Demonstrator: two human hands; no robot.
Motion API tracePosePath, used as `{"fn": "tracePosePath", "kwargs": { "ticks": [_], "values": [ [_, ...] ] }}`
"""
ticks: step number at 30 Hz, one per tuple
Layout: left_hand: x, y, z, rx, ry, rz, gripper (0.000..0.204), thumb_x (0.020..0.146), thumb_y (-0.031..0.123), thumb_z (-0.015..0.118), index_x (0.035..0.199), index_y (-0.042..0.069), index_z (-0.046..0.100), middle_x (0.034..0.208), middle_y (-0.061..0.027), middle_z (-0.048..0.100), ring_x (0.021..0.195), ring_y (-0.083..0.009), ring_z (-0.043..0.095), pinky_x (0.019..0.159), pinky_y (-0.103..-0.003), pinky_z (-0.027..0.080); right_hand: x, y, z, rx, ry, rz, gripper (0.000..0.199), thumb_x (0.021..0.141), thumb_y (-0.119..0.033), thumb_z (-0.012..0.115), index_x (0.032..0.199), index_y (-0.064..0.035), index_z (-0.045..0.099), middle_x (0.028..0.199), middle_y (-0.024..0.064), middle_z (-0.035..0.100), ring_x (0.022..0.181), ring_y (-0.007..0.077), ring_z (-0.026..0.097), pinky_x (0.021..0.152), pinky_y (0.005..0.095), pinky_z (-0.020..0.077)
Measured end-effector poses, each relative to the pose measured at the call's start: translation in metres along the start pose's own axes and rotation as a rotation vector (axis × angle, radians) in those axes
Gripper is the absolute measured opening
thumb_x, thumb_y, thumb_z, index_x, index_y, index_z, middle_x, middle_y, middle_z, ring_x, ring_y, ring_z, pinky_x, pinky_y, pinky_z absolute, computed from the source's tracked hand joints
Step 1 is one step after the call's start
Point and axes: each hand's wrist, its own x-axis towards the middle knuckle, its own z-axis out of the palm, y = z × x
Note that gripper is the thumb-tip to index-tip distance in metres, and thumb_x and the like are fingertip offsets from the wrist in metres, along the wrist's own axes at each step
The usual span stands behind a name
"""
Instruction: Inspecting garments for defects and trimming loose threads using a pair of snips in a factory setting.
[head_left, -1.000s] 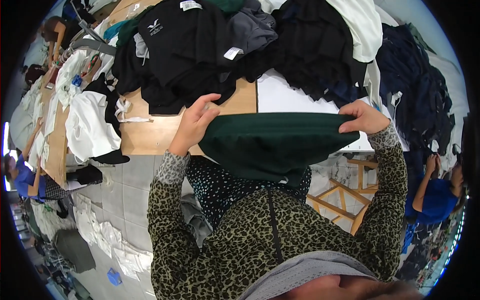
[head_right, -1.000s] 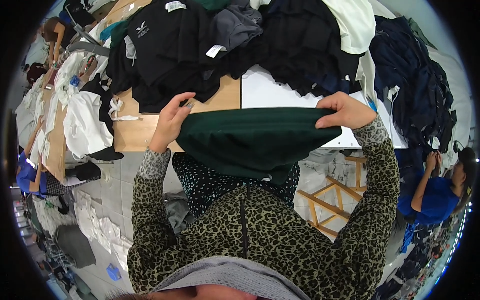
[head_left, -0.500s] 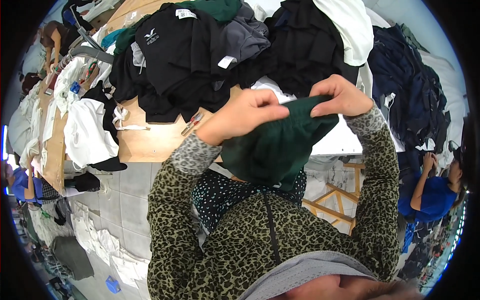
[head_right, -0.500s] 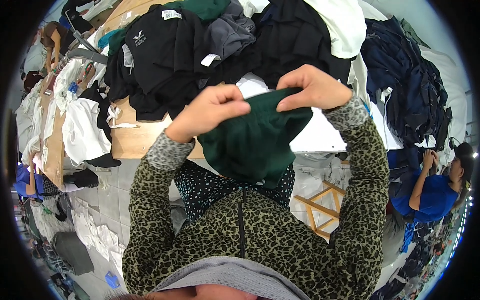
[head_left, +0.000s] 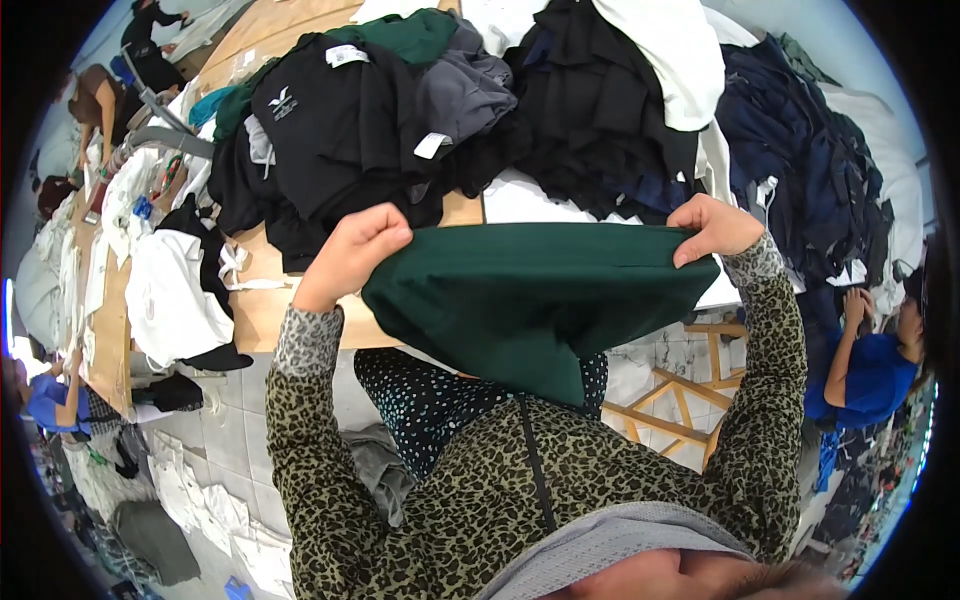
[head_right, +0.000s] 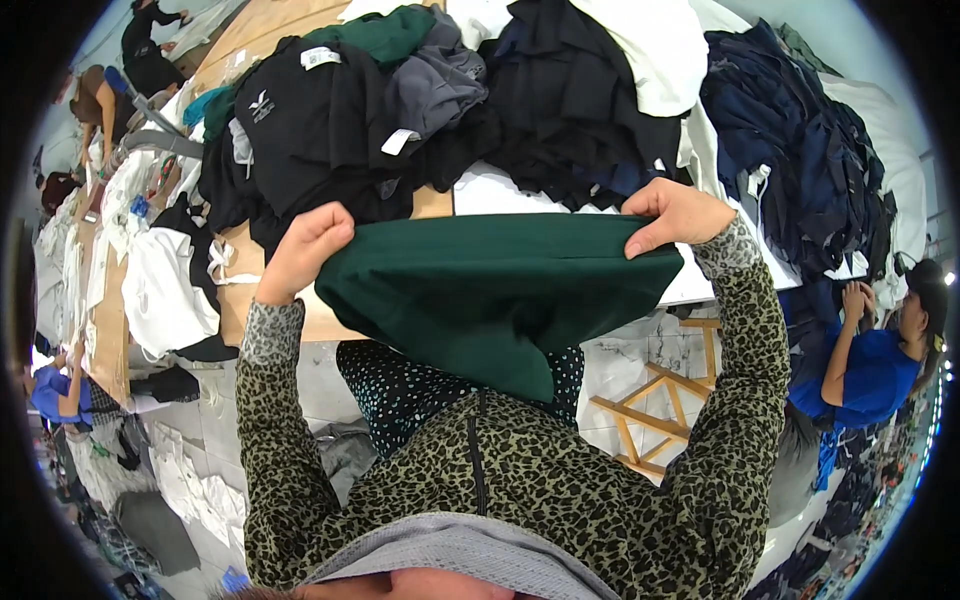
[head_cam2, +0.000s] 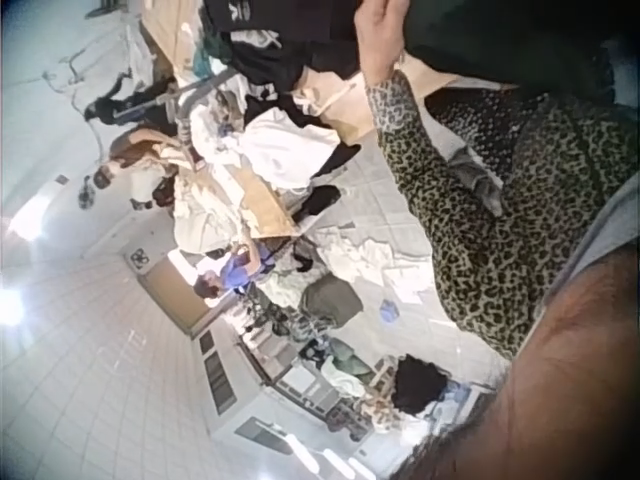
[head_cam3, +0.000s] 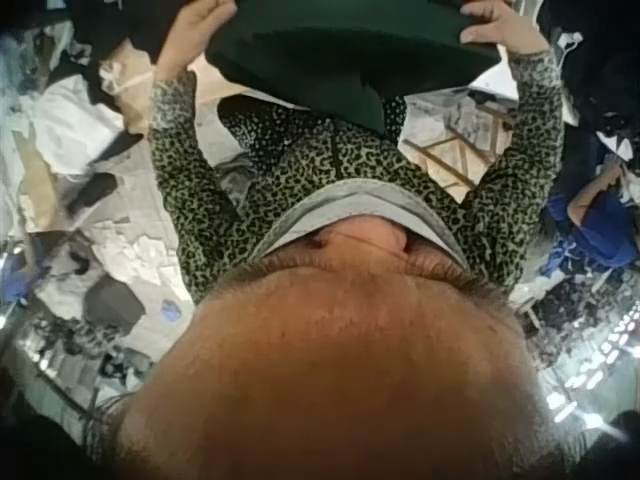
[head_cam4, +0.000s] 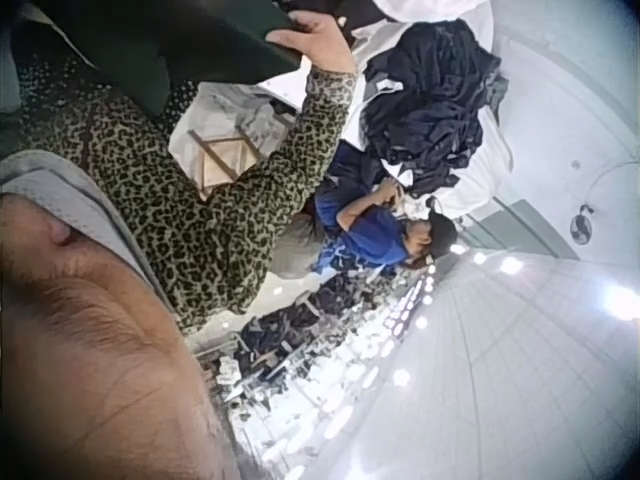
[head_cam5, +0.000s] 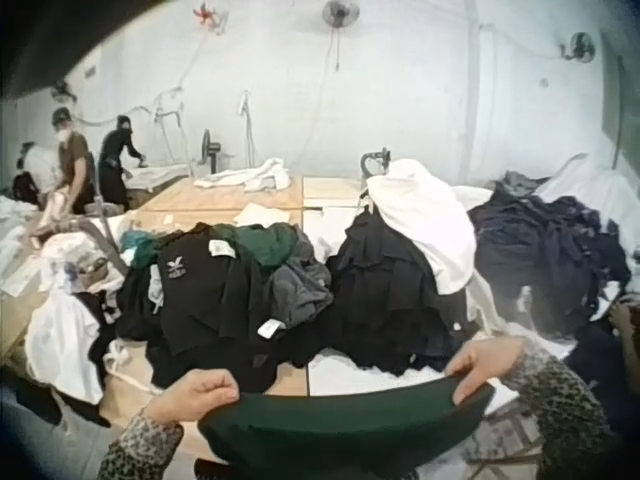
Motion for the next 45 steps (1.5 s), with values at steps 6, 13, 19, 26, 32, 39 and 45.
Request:
{"fn": "tracePosePath", "kwargs": {
  "ticks": [6, 13, 19, 26, 32, 39, 45],
  "values": [
    [-0.01, -0.022, -0.004, 0.089, 0.044, -0.02, 0.017, 0.089, 0.014, 0.058, 0.078, 0.002, 0.052, 0.066, 0.0052, 0.045, 0.064, -0.0032, 0.039, 0.055, -0.02, 0.034, 0.005, 0.008, 0.004, -0.05, -0.006, -0.05, 0.022, 0.087, -0.016, 0.063, 0.085, 0.0055, 0.063, 0.07, -0.0038, 0.059, 0.067, 0.0022, 0.049, 0.062, 0.0212, 0.0425],
    [-0.009, -0.031, 0.002, 0.06, 0.048, -0.035, 0.02, 0.089, 0.016, 0.06, 0.078, 0.002, 0.052, 0.067, 0.0057, 0.047, 0.064, -0.0032, 0.039, 0.056, -0.019, 0.034, 0.005, 0.023, 0.006, 0.085, -0.009, -0.076, 0.032, 0.094, -0.026, 0.054, 0.09, 0.0037, 0.064, 0.077, -0.0039, 0.06, 0.073, 0.0031, 0.05, 0.069, 0.0229, 0.0426],
    [-0.012, -0.038, 0.008, 0.057, 0.056, -0.041, 0.019, 0.088, 0.014, 0.061, 0.077, 0.001, 0.052, 0.066, 0.005, 0.045, 0.063, -0.0038, 0.038, 0.055, -0.02, 0.034, 0.003, 0.019, 0.014, -0.016, -0.025, -0.081, 0.031, 0.093, -0.026, 0.056, 0.088, 0.0036, 0.062, 0.073, -0.0049, 0.054, 0.071, 0.0039, 0.046, 0.069, 0.0229, 0.0416],
    [-0.016, -0.039, 0.019, 0.129, 0.036, -0.031, 0.018, 0.086, 0.012, 0.062, 0.077, 0.001, 0.053, 0.064, 0.0013, 0.047, 0.061, -0.0058, 0.041, 0.054, -0.021, 0.035, 0.008, 0.007, 0.034, -0.017, -0.039, -0.043, 0.022, 0.087, -0.017, 0.064, 0.096, 0.003, 0.064, 0.081, -0.0007, 0.064, 0.074, 0.0043, 0.054, 0.068, 0.0217, 0.0455],
    [0.002, -0.055, 0.051, 0.284, -0.058, 0.016, 0.018, 0.085, 0.016, 0.062, 0.081, -0.001, 0.057, 0.068, -0.013, 0.059, 0.063, -0.0204, 0.056, 0.059, -0.031, 0.043, 0.053, 0.021, 0.057, 0.095, -0.043, -0.094, 0.015, 0.084, -0.01, 0.064, 0.092, 0.0029, 0.064, 0.079, -0.0006, 0.064, 0.074, 0.0044, 0.055, 0.069, 0.021, 0.045],
    [0.076, -0.106, 0.063, 0.697, 0.399, 0.269, 0.018, 0.085, 0.021, 0.062, 0.082, 0.005, 0.054, 0.075, -0.0121, 0.06, 0.068, -0.0348, 0.058, 0.057, -0.04, 0.047, 0.133, 0.073, 0.001, -0.608, 0.641, -0.309, 0.022, 0.082, -0.018, 0.063, 0.093, 0.0013, 0.063, 0.08, 0.0149, 0.064, 0.073, 0.0246, 0.064, 0.066, 0.0304, 0.0479],
    [0.082, -0.129, 0.064, 0.892, 0.525, 0.271, 0.024, 0.078, 0.012, 0.065, 0.1, 0.006, 0.058, 0.101, -0.0111, 0.056, 0.096, -0.0297, 0.054, 0.078, -0.039, 0.045, 0.176, 0.105, 0.01, -0.828, 0.768, -0.24, 0.022, 0.079, -0.022, 0.065, 0.09, -0.0037, 0.065, 0.086, 0.0148, 0.062, 0.083, 0.034, 0.06, 0.073, 0.0407, 0.0488]
  ]
}}
